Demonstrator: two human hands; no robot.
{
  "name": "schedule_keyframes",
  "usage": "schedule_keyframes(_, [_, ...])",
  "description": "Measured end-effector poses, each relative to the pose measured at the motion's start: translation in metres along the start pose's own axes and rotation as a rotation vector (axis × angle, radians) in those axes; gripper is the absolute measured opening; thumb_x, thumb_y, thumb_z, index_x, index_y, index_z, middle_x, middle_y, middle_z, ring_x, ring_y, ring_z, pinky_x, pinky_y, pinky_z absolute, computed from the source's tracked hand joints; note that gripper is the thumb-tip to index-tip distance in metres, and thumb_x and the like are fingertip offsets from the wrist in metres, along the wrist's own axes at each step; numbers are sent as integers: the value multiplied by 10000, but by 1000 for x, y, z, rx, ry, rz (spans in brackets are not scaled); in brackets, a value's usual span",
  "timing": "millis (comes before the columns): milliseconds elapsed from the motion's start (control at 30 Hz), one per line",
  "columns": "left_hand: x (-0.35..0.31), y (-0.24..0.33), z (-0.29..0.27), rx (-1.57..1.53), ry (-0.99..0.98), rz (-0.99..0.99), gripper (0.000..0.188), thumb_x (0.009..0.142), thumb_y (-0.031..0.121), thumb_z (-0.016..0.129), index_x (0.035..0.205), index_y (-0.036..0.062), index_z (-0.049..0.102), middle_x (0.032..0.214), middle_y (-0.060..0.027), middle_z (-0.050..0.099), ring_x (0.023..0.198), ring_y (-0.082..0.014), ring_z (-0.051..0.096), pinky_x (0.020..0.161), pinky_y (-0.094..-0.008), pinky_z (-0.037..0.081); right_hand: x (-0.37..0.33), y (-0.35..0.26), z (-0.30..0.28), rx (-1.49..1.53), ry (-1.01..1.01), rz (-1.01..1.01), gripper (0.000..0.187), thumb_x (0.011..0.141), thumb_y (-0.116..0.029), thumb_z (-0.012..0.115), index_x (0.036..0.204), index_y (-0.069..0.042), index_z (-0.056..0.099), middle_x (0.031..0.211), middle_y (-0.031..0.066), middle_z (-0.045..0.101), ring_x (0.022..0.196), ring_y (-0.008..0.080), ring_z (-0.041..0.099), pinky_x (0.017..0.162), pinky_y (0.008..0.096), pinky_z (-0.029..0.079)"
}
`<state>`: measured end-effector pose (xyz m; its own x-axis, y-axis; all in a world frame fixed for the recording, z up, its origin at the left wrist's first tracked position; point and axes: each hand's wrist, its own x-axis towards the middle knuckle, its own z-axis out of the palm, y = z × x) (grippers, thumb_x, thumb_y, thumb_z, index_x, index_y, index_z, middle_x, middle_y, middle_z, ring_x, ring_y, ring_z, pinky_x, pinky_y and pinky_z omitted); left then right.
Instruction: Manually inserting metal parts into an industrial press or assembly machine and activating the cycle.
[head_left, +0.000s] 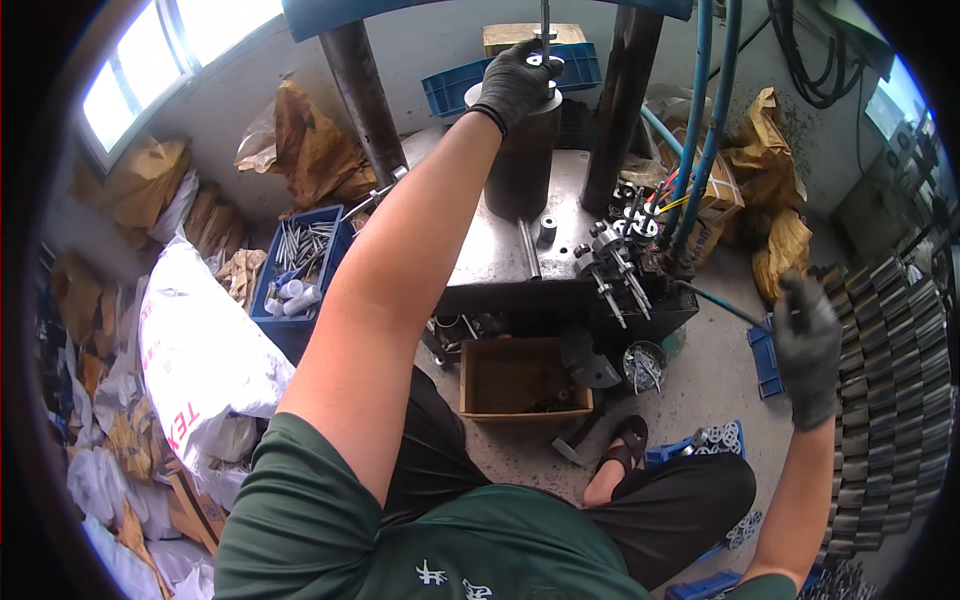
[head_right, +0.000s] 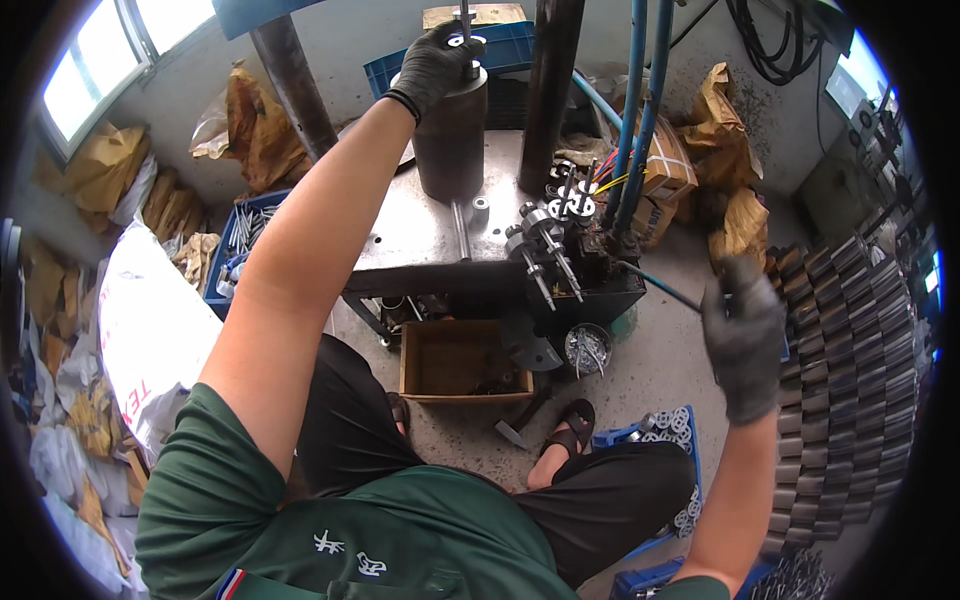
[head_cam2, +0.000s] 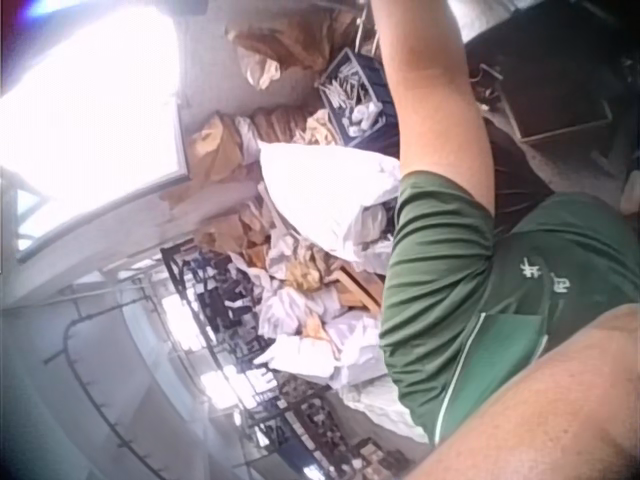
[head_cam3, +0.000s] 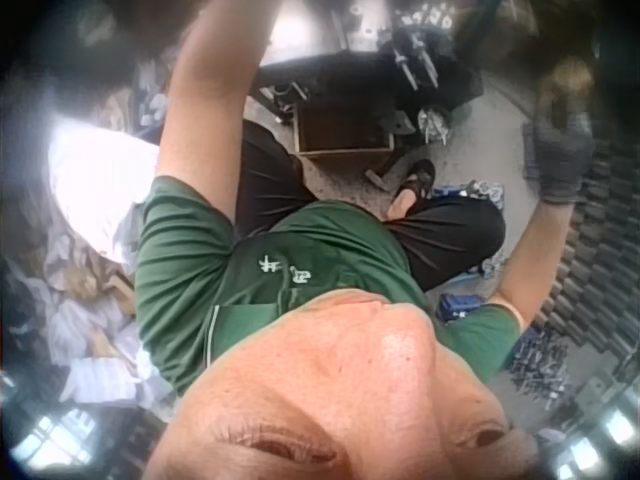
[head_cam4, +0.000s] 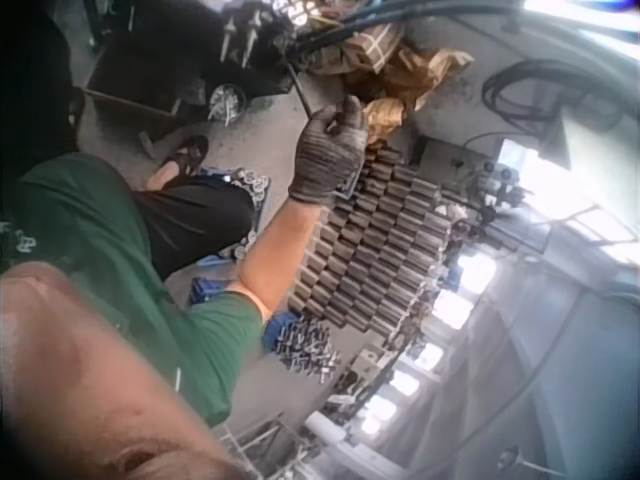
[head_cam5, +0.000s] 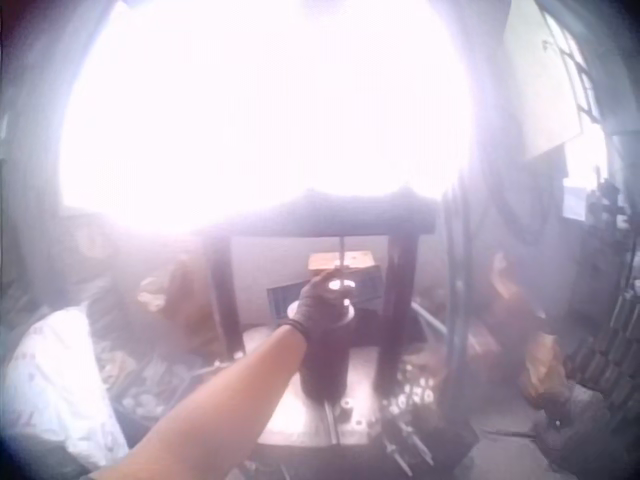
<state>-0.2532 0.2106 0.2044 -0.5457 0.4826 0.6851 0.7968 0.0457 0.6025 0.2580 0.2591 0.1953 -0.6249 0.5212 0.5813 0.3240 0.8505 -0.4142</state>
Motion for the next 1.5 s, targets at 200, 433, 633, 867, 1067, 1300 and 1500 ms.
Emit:
schedule_keyframes(200, [-7,9,-7,-187,-58,-116,584,870,365,844,1353,87,671,963,-84,762,816,-136,724,793,-300,593,117,30,13,-118,235,-92,311,993,-141,646,1286,-50,700,967,196,735,815,204,732,741,365,570])
schedule_keyframes(433, [-4,6,-4,-297,-80,-149,619,888,333,843,1414,89,627,988,-124,768,795,-160,741,739,-318,631,83,33,4,-174,82,1,363,977,-167,652,1306,-17,690,1015,216,755,911,266,755,837,362,578])
schedule_keyframes(633, [3,-2,3,-398,-148,-207,617,923,291,816,1461,101,582,1004,-94,790,818,-142,738,735,-305,620,-32,1,-18,-202,-598,98,377,857,-133,671,1205,7,709,1061,253,728,987,382,724,901,422,571])
schedule_keyframes(867, [0,4,-2,-256,-126,-178,577,933,234,806,1453,105,590,979,-81,788,784,-117,715,718,-292,613,-69,-8,-7,-206,-764,169,292,855,-115,639,1090,26,740,963,244,736,903,404,723,844,453,582])
schedule_keyframes(1067, [-2,6,-4,-501,-181,-274,550,930,269,808,1421,110,618,947,-67,782,787,-121,727,715,-298,621,-62,-4,-11,-71,-517,125,296,855,-69,617,1110,27,732,969,248,734,914,387,731,839,446,584])
schedule_keyframes(1300, [1,1,-1,-238,-109,-132,559,907,280,830,1402,109,634,962,-81,781,788,-129,730,723,-299,622,-67,-2,-12,-236,-833,109,290,862,-99,616,1104,-2,744,970,225,741,926,395,722,865,444,582])
schedule_keyframes(1500, [0,4,-2,-321,-104,-223,571,898,305,836,1395,102,642,974,-105,783,789,-140,732,731,-305,622,-64,-2,-12,-259,-839,49,300,877,-74,613,1137,9,737,979,226,739,903,392,726,848,430,584])
